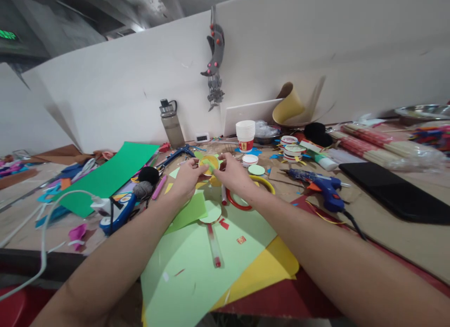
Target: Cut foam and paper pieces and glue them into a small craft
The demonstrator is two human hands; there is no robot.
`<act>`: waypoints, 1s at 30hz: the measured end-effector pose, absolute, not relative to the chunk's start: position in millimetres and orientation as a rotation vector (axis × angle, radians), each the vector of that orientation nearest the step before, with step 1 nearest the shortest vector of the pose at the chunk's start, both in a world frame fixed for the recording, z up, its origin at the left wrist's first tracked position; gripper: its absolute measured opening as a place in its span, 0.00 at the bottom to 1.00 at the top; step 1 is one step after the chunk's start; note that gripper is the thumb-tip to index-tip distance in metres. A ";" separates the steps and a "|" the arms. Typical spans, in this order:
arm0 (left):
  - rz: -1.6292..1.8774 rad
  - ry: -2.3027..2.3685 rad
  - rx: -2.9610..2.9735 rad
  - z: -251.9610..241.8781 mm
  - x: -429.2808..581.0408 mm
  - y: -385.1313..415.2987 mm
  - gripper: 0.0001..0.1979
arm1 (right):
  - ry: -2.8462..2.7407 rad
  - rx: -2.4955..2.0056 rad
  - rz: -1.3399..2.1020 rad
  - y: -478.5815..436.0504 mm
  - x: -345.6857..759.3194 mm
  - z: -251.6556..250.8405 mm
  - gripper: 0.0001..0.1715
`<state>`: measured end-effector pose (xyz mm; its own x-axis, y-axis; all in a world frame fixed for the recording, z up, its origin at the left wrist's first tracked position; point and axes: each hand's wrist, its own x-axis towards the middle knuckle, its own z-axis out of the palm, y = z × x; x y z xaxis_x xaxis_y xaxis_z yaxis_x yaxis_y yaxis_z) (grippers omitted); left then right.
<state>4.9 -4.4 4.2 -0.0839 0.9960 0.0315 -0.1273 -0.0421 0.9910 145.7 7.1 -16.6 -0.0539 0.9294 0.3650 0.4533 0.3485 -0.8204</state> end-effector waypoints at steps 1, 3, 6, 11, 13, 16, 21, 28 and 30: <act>1.357 1.150 1.091 4.6 5.5 -5.0 0.14 | -1.658 -1.268 0.648 7.6 145.2 -18.1 0.18; 1.352 1.140 1.077 5.4 6.5 -5.9 0.14 | -1.634 -1.275 0.659 8.0 143.9 -19.8 0.17; 1.344 1.137 1.045 6.6 7.2 -7.0 0.14 | -1.604 -1.256 0.660 6.8 142.2 -19.3 0.18; 1.326 1.089 1.050 5.2 4.2 -5.2 0.12 | -1.592 -1.280 0.700 2.1 140.5 -14.4 0.19; 1.326 1.091 1.067 2.8 1.8 -2.6 0.12 | -1.605 -1.261 0.720 0.3 139.4 -12.8 0.19; 1.340 1.098 1.072 0.5 -1.5 0.7 0.12 | -1.622 -1.228 0.744 -1.8 137.8 -10.9 0.19; 1.333 1.087 1.036 4.2 -1.3 -2.1 0.10 | -1.655 -1.272 0.683 -4.8 137.3 -7.4 0.15; 1.316 1.114 1.090 4.4 0.8 -4.0 0.08 | -1.647 -1.283 0.650 -7.2 136.6 -5.4 0.13; 1.315 1.126 1.126 2.7 0.0 -2.9 0.09 | -1.621 -1.259 0.680 -5.7 136.8 -5.9 0.13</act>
